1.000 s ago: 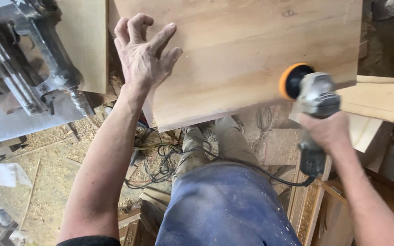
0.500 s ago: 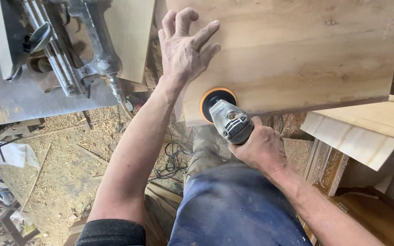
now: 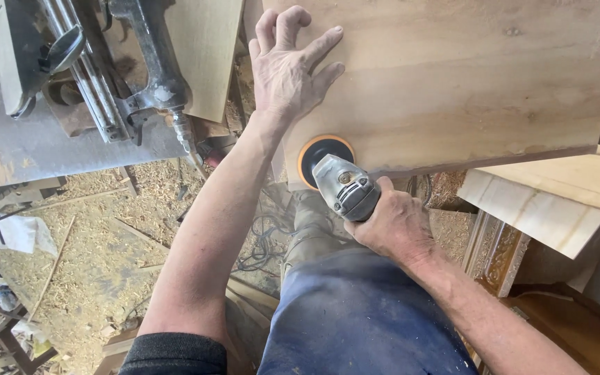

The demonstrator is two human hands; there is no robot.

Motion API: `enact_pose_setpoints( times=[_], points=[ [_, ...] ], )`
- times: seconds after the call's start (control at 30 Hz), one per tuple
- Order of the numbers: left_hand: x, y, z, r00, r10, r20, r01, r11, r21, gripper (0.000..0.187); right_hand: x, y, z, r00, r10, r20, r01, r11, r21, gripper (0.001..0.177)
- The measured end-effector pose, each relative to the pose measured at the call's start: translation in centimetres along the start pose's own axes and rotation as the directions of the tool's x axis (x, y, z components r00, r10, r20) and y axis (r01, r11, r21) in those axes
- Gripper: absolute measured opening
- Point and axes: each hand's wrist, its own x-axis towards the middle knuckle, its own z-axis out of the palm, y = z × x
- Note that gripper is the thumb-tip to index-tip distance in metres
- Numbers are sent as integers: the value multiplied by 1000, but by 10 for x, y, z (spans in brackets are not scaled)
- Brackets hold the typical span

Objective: Sanding a wooden board, applying glue to its edge, and cutting wood with a miter saw in a workshop.

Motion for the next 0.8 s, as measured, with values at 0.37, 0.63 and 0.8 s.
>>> enact_pose_setpoints(
  times=[0.37, 0.63, 0.8],
  points=[
    [1, -1, -3, 998, 36, -44, -36, 999, -12, 44, -3, -13, 15, 971, -234, -52, 234, 972, -2, 69],
    [2, -1, -9, 994, 97, -58, -96, 995, 10, 46, -14, 17, 7, 989, -78, 122, 68, 994, 86, 71],
    [2, -1, -6, 993, 97, -60, -95, 995, 34, 43, -15, 62, -45, 942, 217, 255, -275, 936, 221, 56]
  ],
)
